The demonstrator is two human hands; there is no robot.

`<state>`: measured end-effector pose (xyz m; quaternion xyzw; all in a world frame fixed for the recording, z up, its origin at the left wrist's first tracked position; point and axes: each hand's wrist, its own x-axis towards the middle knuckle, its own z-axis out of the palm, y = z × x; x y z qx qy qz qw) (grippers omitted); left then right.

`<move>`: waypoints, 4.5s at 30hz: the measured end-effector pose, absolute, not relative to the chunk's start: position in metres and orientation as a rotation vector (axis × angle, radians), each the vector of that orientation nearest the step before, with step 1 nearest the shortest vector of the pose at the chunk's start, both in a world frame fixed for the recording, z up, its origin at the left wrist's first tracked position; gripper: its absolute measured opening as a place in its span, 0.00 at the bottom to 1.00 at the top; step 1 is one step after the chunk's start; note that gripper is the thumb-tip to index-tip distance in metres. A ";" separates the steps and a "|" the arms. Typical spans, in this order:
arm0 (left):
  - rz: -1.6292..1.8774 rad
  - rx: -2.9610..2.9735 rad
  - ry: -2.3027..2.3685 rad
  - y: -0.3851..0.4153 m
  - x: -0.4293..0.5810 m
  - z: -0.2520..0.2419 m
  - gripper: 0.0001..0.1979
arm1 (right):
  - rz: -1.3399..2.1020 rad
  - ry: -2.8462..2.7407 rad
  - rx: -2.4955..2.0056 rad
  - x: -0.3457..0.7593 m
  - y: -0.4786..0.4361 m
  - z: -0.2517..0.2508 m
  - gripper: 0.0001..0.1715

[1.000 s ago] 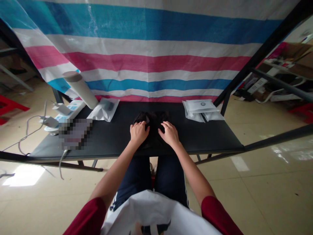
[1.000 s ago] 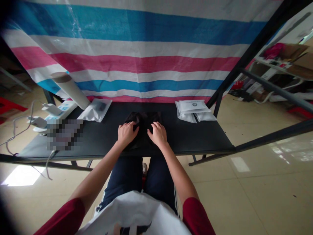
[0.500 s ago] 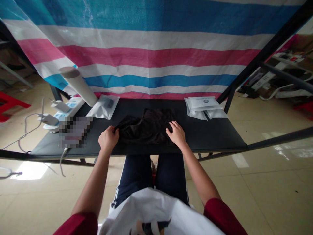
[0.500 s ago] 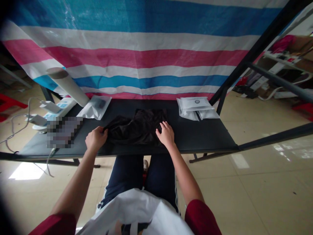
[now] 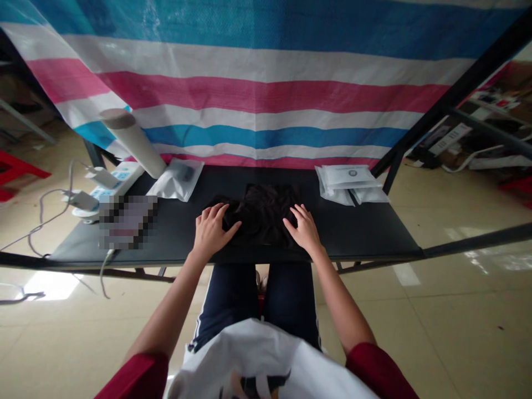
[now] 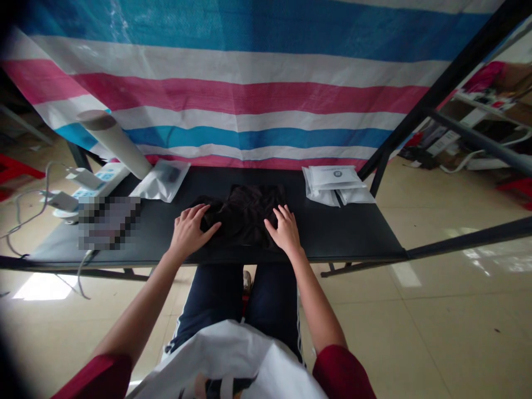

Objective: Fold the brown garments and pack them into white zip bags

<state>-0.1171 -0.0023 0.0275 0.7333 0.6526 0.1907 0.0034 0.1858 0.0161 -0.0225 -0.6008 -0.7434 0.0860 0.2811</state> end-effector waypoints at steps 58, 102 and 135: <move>0.311 2.161 1.904 0.021 0.029 0.024 0.14 | 0.250 -1.892 -1.626 0.207 -0.005 -0.028 0.25; 0.396 2.397 0.965 -0.052 -0.163 0.013 0.25 | 0.497 -2.325 -1.296 0.226 -0.087 -0.008 0.17; 0.526 1.943 1.900 0.039 -0.131 -0.003 0.28 | 0.472 -1.731 -1.866 0.223 0.010 -0.013 0.24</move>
